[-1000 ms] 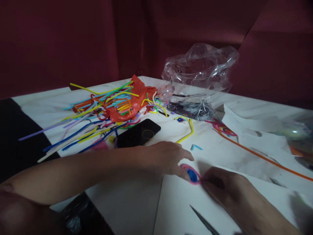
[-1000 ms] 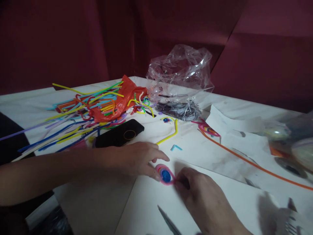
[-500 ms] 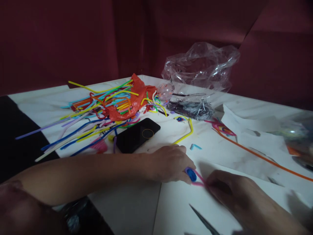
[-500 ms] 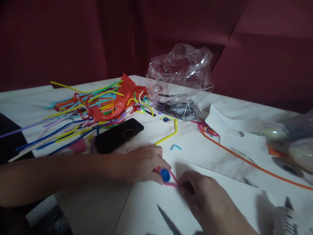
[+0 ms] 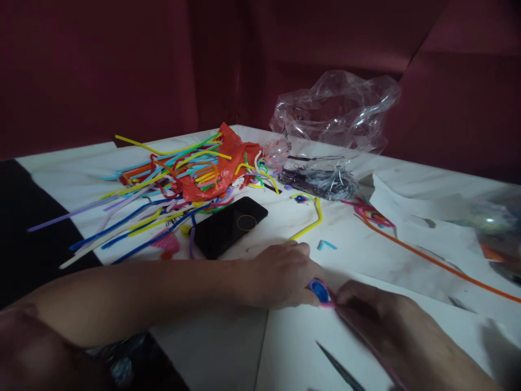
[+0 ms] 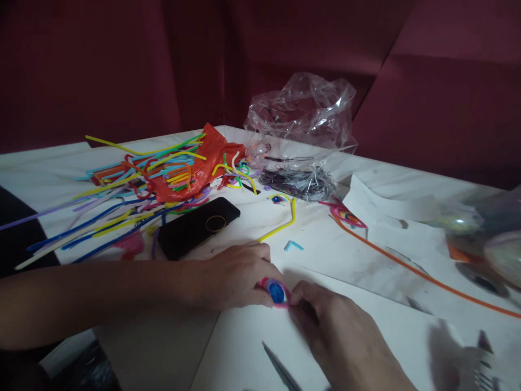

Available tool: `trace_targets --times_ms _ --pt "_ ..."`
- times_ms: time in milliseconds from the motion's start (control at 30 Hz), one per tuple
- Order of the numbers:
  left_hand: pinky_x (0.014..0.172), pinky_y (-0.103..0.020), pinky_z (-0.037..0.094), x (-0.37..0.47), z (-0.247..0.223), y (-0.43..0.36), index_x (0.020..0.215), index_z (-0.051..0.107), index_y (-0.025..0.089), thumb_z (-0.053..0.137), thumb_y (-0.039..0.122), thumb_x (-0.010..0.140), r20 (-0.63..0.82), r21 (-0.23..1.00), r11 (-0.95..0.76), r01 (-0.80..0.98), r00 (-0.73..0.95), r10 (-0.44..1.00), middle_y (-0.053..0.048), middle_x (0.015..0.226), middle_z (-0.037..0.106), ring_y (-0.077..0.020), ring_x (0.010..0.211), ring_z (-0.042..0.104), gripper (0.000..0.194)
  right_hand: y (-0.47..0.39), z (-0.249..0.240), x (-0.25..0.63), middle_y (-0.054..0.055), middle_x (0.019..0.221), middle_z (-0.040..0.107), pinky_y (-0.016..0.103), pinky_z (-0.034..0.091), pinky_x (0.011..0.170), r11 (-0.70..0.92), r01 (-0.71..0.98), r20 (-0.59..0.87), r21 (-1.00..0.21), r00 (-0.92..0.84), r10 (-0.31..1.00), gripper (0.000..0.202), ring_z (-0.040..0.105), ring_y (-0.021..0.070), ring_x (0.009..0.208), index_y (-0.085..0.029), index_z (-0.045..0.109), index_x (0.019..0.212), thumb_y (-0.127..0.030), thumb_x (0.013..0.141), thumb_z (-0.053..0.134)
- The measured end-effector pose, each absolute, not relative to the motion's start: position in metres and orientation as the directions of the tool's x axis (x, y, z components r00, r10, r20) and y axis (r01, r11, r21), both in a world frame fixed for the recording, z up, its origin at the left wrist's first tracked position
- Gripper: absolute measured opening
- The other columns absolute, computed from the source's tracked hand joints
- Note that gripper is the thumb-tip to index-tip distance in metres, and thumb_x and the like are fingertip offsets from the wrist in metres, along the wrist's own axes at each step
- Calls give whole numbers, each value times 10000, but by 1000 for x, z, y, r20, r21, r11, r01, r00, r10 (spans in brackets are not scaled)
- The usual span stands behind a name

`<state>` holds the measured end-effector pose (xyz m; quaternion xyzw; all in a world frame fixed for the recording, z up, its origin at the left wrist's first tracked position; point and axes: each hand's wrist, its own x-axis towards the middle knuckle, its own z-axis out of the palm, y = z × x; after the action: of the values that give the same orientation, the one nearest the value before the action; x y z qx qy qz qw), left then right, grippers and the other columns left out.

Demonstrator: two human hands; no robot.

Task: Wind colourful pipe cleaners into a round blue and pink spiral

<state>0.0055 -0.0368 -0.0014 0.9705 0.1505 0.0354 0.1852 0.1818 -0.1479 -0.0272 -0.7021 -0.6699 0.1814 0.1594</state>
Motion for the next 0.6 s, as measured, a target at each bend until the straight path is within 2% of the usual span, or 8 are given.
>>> trace_targets --times_ms 100,267,367,467,600 --pt "705 -250 381 7 3 -36 1014 666 234 620 378 826 -19 393 -873 289 952 307 -24 815 542 -169 819 521 241 -148 -28 182 23 792 622 296 441 571 -93 904 -129 -418 42 991 395 584 215 691 -261 628 797 -513 795 325" --pt "739 -245 384 8 7 -33 900 672 187 581 317 840 -49 451 -838 307 946 320 -12 737 556 -168 840 535 170 -147 -27 182 30 750 607 307 424 552 -118 920 -151 -373 65 986 386 570 221 670 -256 614 780 -519 773 331" --pt "732 -259 385 7 3 -32 907 660 188 564 247 824 2 413 -862 294 946 323 -15 750 554 -170 812 534 140 -146 -27 181 27 761 608 308 426 561 -112 919 -156 -378 56 986 386 568 218 678 -256 611 782 -516 773 326" --pt "726 -274 388 5 -1 -33 907 642 184 540 255 849 24 354 -891 284 950 312 -30 792 549 -176 799 525 137 -147 -27 181 26 771 612 306 430 559 -121 914 -164 -388 61 985 391 571 219 681 -257 610 790 -520 774 322" --pt "774 -260 390 4 3 -32 992 653 198 558 287 867 -24 412 -874 258 962 272 -34 830 566 -175 855 525 181 -147 -26 182 30 735 605 299 412 522 -106 923 -152 -371 52 987 380 563 219 648 -254 599 760 -517 786 327"
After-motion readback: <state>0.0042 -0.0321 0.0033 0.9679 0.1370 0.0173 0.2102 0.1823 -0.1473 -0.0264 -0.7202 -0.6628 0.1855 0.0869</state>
